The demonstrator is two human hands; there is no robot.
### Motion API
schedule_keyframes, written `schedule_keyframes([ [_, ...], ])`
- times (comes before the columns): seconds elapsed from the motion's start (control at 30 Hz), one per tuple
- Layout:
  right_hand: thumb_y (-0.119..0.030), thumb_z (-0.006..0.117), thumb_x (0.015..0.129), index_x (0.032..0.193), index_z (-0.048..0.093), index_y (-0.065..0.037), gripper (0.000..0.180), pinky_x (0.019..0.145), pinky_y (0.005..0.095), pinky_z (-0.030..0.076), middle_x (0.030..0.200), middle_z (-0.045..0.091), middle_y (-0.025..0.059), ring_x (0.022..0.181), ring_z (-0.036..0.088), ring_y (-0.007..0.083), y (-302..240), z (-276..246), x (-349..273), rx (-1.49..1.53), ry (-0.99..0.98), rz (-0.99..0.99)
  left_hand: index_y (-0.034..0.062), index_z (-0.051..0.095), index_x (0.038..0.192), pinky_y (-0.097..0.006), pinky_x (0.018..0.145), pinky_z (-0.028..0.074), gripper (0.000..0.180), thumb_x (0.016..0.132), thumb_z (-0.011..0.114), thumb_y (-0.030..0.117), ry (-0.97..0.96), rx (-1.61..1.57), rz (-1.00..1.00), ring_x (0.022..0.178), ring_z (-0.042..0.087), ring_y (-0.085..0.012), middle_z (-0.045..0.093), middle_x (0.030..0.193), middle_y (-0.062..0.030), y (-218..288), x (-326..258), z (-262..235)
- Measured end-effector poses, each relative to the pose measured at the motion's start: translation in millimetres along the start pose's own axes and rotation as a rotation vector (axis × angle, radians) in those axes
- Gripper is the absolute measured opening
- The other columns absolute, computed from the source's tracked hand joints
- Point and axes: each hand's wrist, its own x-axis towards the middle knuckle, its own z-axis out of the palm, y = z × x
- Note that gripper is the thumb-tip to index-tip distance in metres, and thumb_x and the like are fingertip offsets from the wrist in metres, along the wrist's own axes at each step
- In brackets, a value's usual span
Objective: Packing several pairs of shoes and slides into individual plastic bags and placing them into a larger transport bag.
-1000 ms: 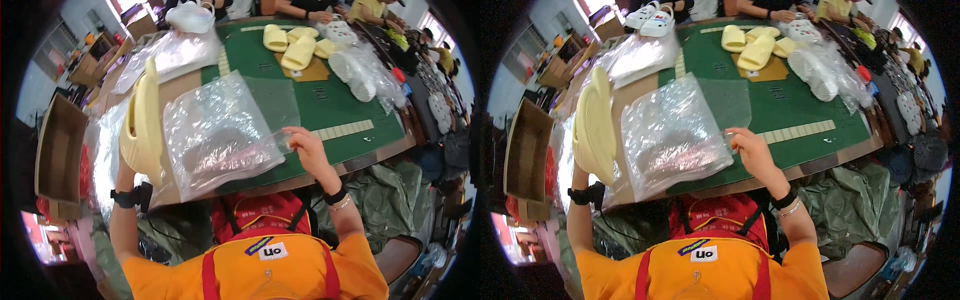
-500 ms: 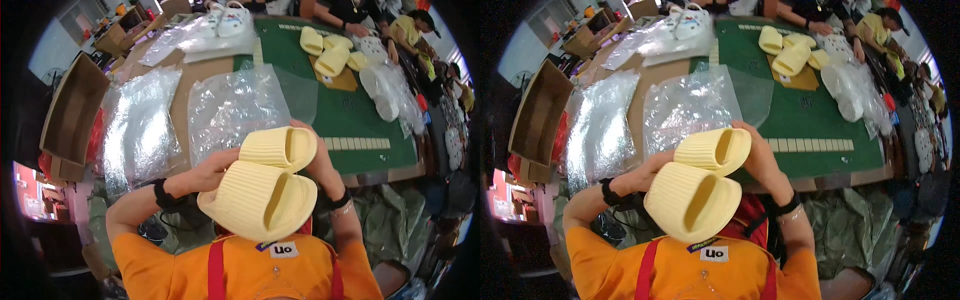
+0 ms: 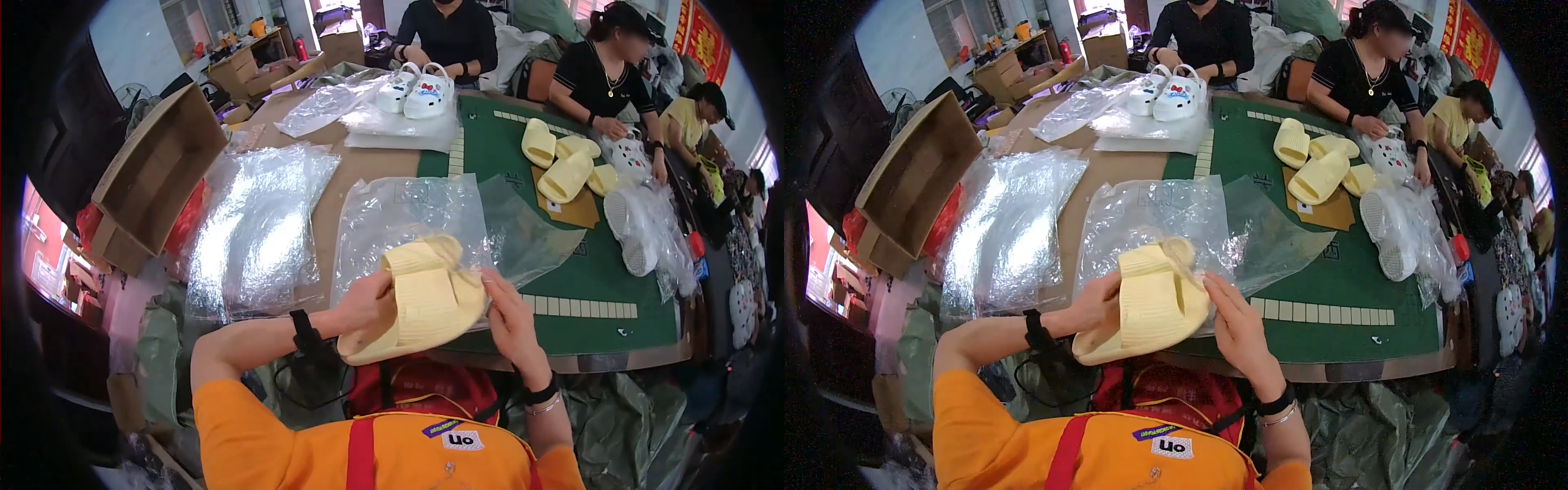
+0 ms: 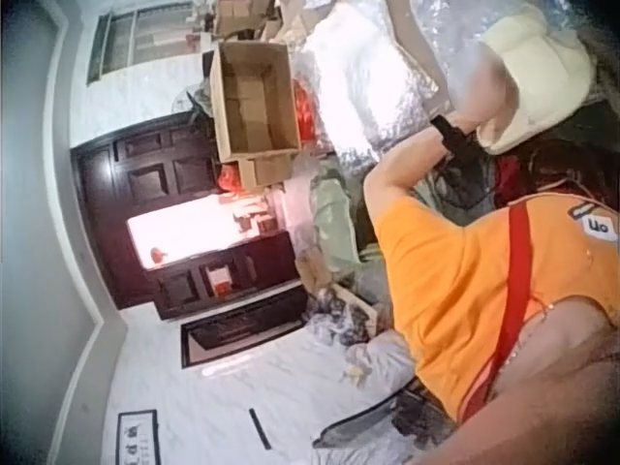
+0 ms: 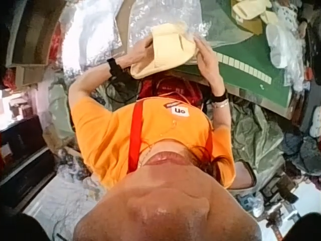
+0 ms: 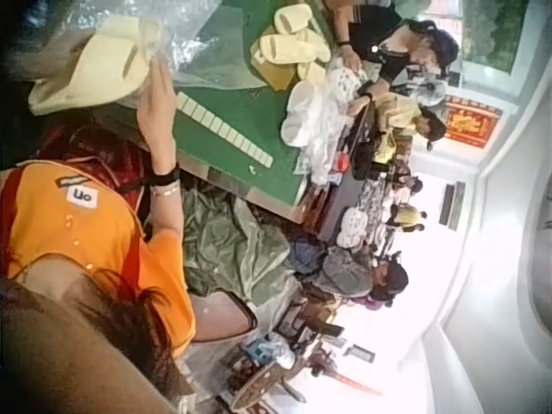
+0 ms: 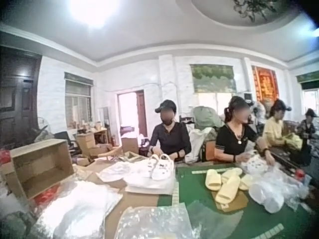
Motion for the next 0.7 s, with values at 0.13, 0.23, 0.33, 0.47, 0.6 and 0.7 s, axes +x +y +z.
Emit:
schedule_keyframes([
  [0.13, 0.010, 0.042, 0.074, 0.122, 0.045, -0.001, 0.050, 0.094, 0.0347, 0.039, 0.124, 0.047, 0.0211, 0.114, 0.046, 0.0352, -12, 2, 2, 0.019, -0.017, 0.051, -0.0003, 0.049, 0.077, -0.043, 0.060, 0.040, 0.028, 0.086, 0.051, 0.026, 0.068, 0.172, -0.267, 0.068, 0.052, -0.0389, 0.052, 0.073, -0.0218, 18, 9, -5],
  [0.23, 0.007, 0.045, 0.074, 0.123, 0.044, -0.002, 0.050, 0.089, 0.0355, 0.043, 0.125, 0.046, 0.0187, 0.110, 0.049, 0.0348, -13, 5, 7, -0.023, -0.085, 0.051, -0.0015, 0.046, 0.073, -0.045, 0.058, 0.038, 0.028, 0.083, 0.054, 0.024, 0.038, 0.226, 0.002, 0.065, 0.050, -0.0382, 0.051, 0.071, -0.0215, 26, 6, 3],
  [0.33, 0.005, 0.048, 0.071, 0.124, 0.044, -0.004, 0.054, 0.083, 0.0354, 0.047, 0.127, 0.045, 0.0158, 0.104, 0.053, 0.0333, -14, 6, 5, -0.075, -0.137, 0.015, -0.0018, 0.046, 0.075, -0.043, 0.058, 0.038, 0.027, 0.082, 0.054, 0.022, 0.040, 0.275, -0.024, 0.066, 0.051, -0.0372, 0.050, 0.071, -0.0205, 27, 8, 2],
  [0.47, 0.006, 0.048, 0.070, 0.129, 0.039, -0.008, 0.062, 0.076, 0.0355, 0.049, 0.132, 0.041, 0.0101, 0.096, 0.057, 0.0319, -19, 10, 0, -0.059, -0.212, -0.112, -0.0034, 0.048, 0.072, -0.041, 0.054, 0.038, 0.028, 0.082, 0.055, 0.022, 0.157, 0.094, -0.172, 0.060, 0.051, -0.0347, 0.052, 0.066, -0.0199, 27, 20, 14],
  [0.6, 0.008, 0.047, 0.069, 0.129, 0.040, -0.006, 0.061, 0.079, 0.0353, 0.048, 0.133, 0.040, 0.0123, 0.101, 0.054, 0.0323, -19, 19, -12, 0.023, -0.183, -0.081, -0.0043, 0.049, 0.073, -0.040, 0.052, 0.037, 0.028, 0.082, 0.055, 0.022, 0.334, 0.109, 0.097, 0.057, 0.049, -0.0338, 0.052, 0.064, -0.0199, 7, 27, 30],
  [0.7, 0.008, 0.045, 0.072, 0.128, 0.039, -0.004, 0.058, 0.086, 0.0346, 0.045, 0.132, 0.040, 0.0170, 0.111, 0.048, 0.0336, -13, 24, -19, 0.042, -0.088, -0.052, -0.0023, 0.048, 0.074, -0.042, 0.053, 0.038, 0.029, 0.083, 0.055, 0.025, 0.267, 0.031, -0.156, 0.060, 0.052, -0.0358, 0.052, 0.065, -0.0197, 18, 28, 41],
])
